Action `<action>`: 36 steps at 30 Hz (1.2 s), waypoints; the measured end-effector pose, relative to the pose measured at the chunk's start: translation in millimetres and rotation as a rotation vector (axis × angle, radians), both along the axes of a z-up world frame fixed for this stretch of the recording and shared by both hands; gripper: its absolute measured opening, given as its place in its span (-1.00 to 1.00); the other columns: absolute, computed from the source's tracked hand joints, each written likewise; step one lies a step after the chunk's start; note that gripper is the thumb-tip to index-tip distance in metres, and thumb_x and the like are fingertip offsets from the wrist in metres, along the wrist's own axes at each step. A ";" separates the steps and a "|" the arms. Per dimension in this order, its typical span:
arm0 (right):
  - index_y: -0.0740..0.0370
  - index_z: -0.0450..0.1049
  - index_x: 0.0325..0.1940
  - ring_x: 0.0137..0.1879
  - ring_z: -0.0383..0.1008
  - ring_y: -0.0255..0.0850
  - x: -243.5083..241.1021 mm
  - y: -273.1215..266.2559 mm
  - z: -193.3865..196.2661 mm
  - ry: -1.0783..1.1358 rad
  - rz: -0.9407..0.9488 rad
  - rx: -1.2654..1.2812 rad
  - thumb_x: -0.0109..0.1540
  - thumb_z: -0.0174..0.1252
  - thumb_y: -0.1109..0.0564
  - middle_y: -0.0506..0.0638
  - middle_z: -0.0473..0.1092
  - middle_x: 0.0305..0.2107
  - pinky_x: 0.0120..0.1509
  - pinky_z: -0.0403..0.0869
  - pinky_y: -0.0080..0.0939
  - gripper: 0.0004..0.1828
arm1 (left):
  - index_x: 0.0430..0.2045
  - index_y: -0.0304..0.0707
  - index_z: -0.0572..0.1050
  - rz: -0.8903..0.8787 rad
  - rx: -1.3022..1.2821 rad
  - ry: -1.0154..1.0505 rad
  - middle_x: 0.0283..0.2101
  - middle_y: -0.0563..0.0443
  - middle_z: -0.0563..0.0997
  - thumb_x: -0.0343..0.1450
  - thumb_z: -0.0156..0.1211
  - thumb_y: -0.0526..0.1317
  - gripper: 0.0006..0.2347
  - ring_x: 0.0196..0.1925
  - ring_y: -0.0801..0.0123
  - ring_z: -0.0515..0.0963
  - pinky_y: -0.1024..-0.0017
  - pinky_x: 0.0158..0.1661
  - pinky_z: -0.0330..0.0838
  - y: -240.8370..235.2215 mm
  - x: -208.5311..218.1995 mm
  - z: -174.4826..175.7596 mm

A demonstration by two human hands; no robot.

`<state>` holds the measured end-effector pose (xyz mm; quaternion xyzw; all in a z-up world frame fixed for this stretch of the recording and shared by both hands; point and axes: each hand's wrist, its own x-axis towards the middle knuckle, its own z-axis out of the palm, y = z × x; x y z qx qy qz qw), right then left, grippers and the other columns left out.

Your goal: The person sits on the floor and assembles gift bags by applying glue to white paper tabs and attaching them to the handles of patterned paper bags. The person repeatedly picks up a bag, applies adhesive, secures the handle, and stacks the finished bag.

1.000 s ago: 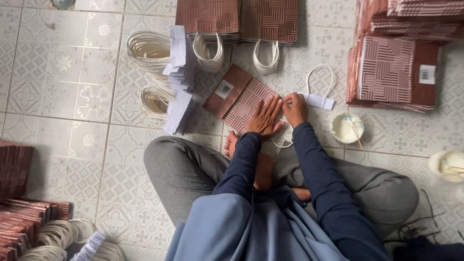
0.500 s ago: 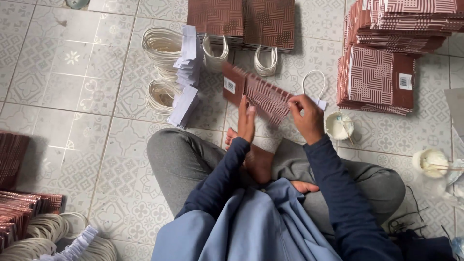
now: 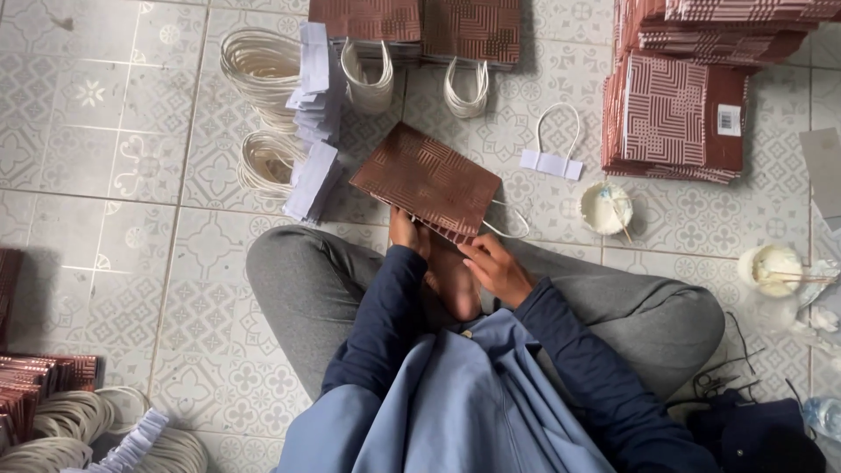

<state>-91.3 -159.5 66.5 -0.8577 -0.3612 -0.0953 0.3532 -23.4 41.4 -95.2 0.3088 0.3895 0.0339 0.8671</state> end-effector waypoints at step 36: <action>0.37 0.58 -0.14 -0.37 0.53 -0.35 61.9 -103.2 77.1 0.781 -0.352 0.777 0.22 0.39 0.28 0.06 0.54 -0.43 -0.22 0.57 -0.36 -0.83 | 0.33 -0.22 0.34 -0.739 0.594 -0.740 0.23 -0.29 0.49 0.66 -0.27 -0.03 -0.59 0.32 0.02 0.41 -0.04 0.23 0.34 -55.9 -40.3 156.4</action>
